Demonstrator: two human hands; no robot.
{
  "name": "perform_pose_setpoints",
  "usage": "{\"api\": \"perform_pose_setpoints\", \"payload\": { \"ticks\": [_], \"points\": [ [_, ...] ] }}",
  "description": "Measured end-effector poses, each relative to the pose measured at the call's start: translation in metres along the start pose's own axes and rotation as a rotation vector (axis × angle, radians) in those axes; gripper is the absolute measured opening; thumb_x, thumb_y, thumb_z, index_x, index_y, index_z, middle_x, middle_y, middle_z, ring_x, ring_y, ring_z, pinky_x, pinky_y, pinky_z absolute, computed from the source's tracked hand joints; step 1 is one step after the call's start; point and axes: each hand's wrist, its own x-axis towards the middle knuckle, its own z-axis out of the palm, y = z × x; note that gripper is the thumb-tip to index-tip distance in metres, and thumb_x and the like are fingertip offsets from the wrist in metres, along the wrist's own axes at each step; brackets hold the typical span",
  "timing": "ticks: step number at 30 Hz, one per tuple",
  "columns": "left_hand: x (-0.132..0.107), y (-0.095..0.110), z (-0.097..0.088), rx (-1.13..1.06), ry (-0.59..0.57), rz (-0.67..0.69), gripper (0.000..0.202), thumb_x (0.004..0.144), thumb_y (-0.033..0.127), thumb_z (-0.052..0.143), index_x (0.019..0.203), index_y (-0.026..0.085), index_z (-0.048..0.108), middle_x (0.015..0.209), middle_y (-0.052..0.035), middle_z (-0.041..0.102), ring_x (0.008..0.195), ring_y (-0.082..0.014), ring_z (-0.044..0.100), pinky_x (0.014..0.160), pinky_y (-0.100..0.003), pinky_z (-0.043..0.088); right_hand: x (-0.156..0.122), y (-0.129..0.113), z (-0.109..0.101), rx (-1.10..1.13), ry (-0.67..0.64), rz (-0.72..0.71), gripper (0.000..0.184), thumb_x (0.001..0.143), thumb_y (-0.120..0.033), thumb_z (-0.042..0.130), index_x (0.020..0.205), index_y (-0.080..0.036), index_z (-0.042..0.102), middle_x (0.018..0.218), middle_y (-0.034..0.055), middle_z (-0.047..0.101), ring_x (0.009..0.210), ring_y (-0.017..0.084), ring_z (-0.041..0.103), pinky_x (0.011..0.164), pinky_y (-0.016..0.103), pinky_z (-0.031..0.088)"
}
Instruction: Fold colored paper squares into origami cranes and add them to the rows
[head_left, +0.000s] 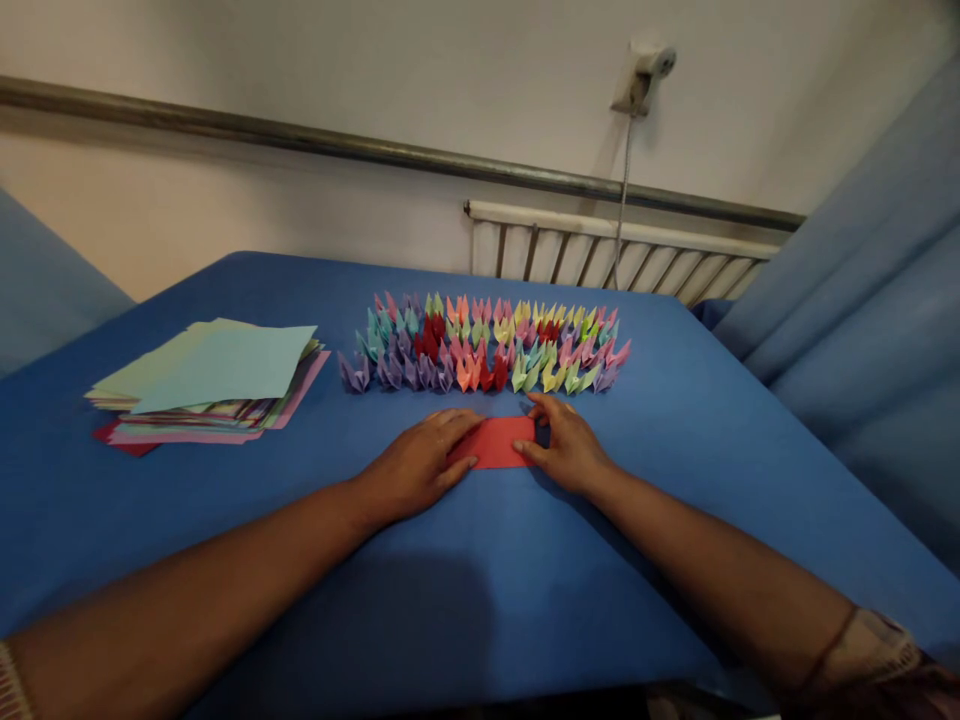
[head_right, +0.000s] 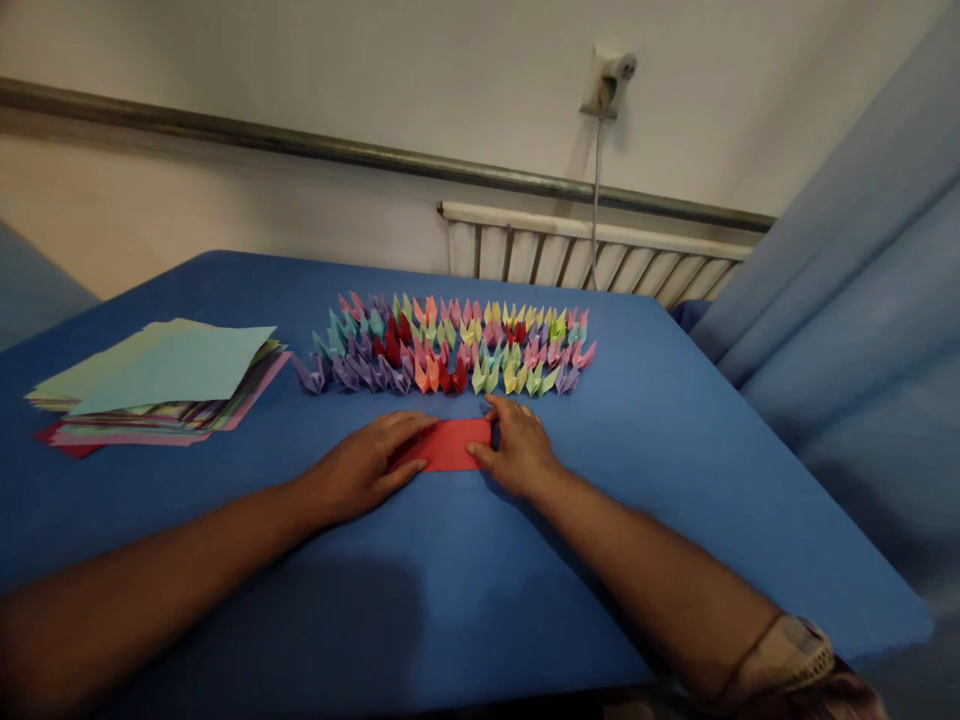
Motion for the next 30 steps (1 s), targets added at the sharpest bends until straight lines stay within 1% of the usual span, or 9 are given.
{"api": "perform_pose_setpoints", "payload": {
  "ticks": [5,8,10,12,15,17,23,27,30],
  "points": [
    [-0.002,0.001,0.001,-0.016,0.032,0.01,0.046,0.092,0.029,0.054,0.137,0.022,0.047,0.134,-0.0103,0.056,0.122,-0.0254,0.054,0.104,-0.043,0.044,-0.002,-0.002,0.001,0.09,0.021,-0.025,0.054,0.077,-0.023,0.069,0.128,-0.02,0.053,0.101,0.0058,0.066,0.089,0.019,0.061,0.084,0.036,0.048],
    [-0.003,0.006,0.0,-0.032,0.055,-0.017,0.051,0.092,0.031,0.055,0.141,0.023,0.043,0.116,-0.0082,0.064,0.103,-0.0222,0.063,0.091,-0.038,0.051,-0.005,-0.009,-0.003,0.064,0.021,-0.142,0.018,0.087,-0.025,0.06,0.104,-0.02,0.065,0.081,0.0021,0.065,0.076,0.017,0.059,0.073,0.032,0.047],
    [-0.004,0.012,-0.001,-0.048,0.049,-0.045,0.057,0.092,0.03,0.055,0.145,0.023,0.036,0.096,-0.0032,0.068,0.085,-0.0187,0.066,0.078,-0.033,0.053,-0.009,-0.017,-0.009,-0.011,0.029,-0.294,0.016,0.093,-0.028,0.053,0.087,-0.021,0.067,0.076,0.0026,0.065,0.074,0.018,0.058,0.073,0.033,0.044],
    [-0.005,0.016,-0.002,-0.06,0.047,-0.033,0.053,0.093,0.029,0.055,0.143,0.024,0.039,0.088,-0.0002,0.07,0.077,-0.0168,0.066,0.072,-0.03,0.052,-0.016,-0.026,-0.015,-0.104,0.005,-0.469,0.022,0.096,-0.03,0.049,0.09,-0.021,0.068,0.083,0.0047,0.069,0.079,0.019,0.059,0.077,0.036,0.042],
    [-0.008,0.02,-0.004,-0.045,0.087,0.064,0.026,0.093,0.025,0.053,0.119,0.023,0.059,0.096,-0.0023,0.072,0.083,-0.0174,0.068,0.076,-0.03,0.052,-0.029,-0.039,-0.023,-0.135,0.0,-0.705,0.02,0.095,-0.029,0.05,0.104,-0.022,0.067,0.097,0.0056,0.072,0.085,0.021,0.06,0.079,0.039,0.042],
    [-0.01,0.019,-0.005,-0.031,0.137,0.132,0.018,0.093,0.023,0.052,0.108,0.021,0.062,0.099,-0.0038,0.072,0.088,-0.0185,0.068,0.08,-0.031,0.052,-0.035,-0.043,-0.029,-0.062,-0.004,-0.799,0.023,0.094,-0.028,0.05,0.111,-0.023,0.064,0.106,0.0064,0.071,0.092,0.021,0.062,0.083,0.04,0.044],
    [-0.013,0.014,-0.008,-0.066,0.19,0.184,0.019,0.093,0.02,0.052,0.109,0.021,0.061,0.097,-0.0043,0.073,0.087,-0.0177,0.067,0.08,-0.03,0.052,-0.027,-0.03,-0.04,0.171,0.2,-0.461,0.033,0.095,-0.022,0.04,0.121,-0.024,0.059,0.131,0.01,0.056,0.122,0.023,0.053,0.102,0.045,0.042],
    [-0.01,0.012,-0.008,-0.149,0.094,0.1,0.019,0.091,0.019,0.051,0.106,0.021,0.062,0.099,-0.0035,0.072,0.091,-0.0172,0.068,0.081,-0.029,0.053,-0.016,-0.018,-0.032,0.211,0.004,-0.41,0.035,0.091,-0.016,0.042,0.118,-0.023,0.062,0.129,0.0087,0.058,0.121,0.02,0.056,0.102,0.042,0.045],
    [-0.01,0.012,-0.009,-0.138,0.041,0.039,0.025,0.086,0.018,0.054,0.109,0.022,0.061,0.106,-0.0046,0.07,0.097,-0.0196,0.067,0.086,-0.033,0.054,-0.017,-0.017,-0.027,0.22,-0.141,-0.392,0.037,0.084,-0.009,0.043,0.109,-0.022,0.067,0.112,0.0062,0.068,0.103,0.018,0.064,0.093,0.037,0.051]
  ]
}}
